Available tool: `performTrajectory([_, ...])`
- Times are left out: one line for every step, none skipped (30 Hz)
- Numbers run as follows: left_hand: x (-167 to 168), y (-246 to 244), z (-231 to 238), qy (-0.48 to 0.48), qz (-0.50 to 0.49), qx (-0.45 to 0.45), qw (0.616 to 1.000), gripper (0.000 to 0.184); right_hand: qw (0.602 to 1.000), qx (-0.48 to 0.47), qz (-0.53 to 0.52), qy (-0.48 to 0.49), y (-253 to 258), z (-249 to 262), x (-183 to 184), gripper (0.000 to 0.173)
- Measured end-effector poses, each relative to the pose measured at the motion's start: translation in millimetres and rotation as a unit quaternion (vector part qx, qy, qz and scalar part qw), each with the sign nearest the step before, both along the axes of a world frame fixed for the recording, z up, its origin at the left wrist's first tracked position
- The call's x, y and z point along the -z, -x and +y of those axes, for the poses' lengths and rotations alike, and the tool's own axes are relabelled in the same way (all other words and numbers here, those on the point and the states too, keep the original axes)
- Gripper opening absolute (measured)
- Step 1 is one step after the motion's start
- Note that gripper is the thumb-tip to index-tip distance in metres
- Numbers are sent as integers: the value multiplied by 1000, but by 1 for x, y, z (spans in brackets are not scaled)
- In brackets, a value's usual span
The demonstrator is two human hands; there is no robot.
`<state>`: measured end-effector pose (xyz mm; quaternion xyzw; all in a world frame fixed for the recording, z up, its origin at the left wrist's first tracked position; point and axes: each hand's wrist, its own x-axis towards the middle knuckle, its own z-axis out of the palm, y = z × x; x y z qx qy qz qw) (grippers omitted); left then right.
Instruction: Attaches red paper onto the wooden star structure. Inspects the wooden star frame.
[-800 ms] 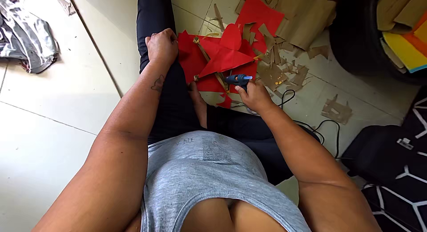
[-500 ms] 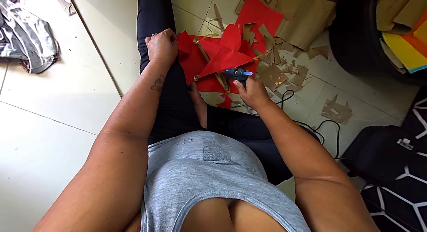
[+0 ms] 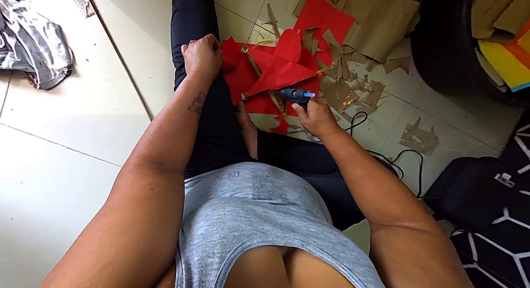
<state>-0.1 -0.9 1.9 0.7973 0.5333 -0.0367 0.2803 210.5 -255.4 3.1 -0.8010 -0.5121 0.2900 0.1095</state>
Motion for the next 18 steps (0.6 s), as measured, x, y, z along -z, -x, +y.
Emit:
performTrajectory([1, 0, 0, 0, 1, 0, 1000, 29, 1000, -6, -2, 3, -1, -2, 1, 41])
performTrajectory([1, 0, 0, -1, 1, 0, 1000, 29, 1000, -12, -2, 11, -2, -5, 0, 41])
performTrajectory([1, 0, 0, -1, 2, 1, 1000, 29, 1000, -14, -2, 22, -2, -8, -2, 40])
performTrajectory([1, -1, 0, -1, 2, 1, 1000, 29, 999, -16, -1, 31, -2, -10, -4, 40])
performTrajectory([1, -1, 1, 0, 3, 0, 1000, 29, 999, -15, 2, 38, -2, -12, -5, 40])
performTrajectory([1, -1, 1, -1, 5, -1, 1000, 28, 999, -12, 2, 34, -2, -13, -4, 40])
performTrajectory([2, -2, 1, -2, 5, -1, 1000, 28, 1000, -5, 3, 25, -2, -14, -3, 39])
performTrajectory([2, -2, 1, -3, 7, -1, 1000, 28, 1000, 2, 3, 16, -3, -14, -1, 40])
performTrajectory([3, -2, 1, -1, 8, -1, 1000, 28, 1000, 8, 4, 11, -2, -12, -1, 41])
performTrajectory([3, -1, 1, 0, 8, -1, 1000, 28, 1000, 10, 4, 10, -2, -11, -2, 41])
performTrajectory([3, -1, 1, -2, 9, 0, 1000, 28, 1000, 8, 4, 13, -2, -10, -2, 42])
performTrajectory([4, -1, 1, -3, 11, 1, 1000, 28, 1000, 4, 2, 14, -3, -10, -1, 42])
performTrajectory([4, -1, 1, -4, 11, 1, 1000, 28, 1000, -1, -1, 15, -3, -10, 0, 41])
performTrajectory([3, -1, 1, -3, 10, 1, 1000, 28, 1000, -5, -4, 18, -4, -12, 0, 41])
performTrajectory([2, -1, 1, -2, 10, 1, 1000, 29, 1000, -8, -7, 20, -4, -14, 1, 40])
performTrajectory([2, -1, 0, -2, 8, 0, 1000, 29, 1000, -10, -8, 26, -4, -16, 1, 40])
performTrajectory([2, -1, 0, -3, 8, 0, 1000, 28, 999, -11, -12, 34, -3, -19, 0, 41])
performTrajectory([2, -2, 0, -2, 8, -1, 1000, 28, 999, -10, -14, 40, -2, -21, 0, 41])
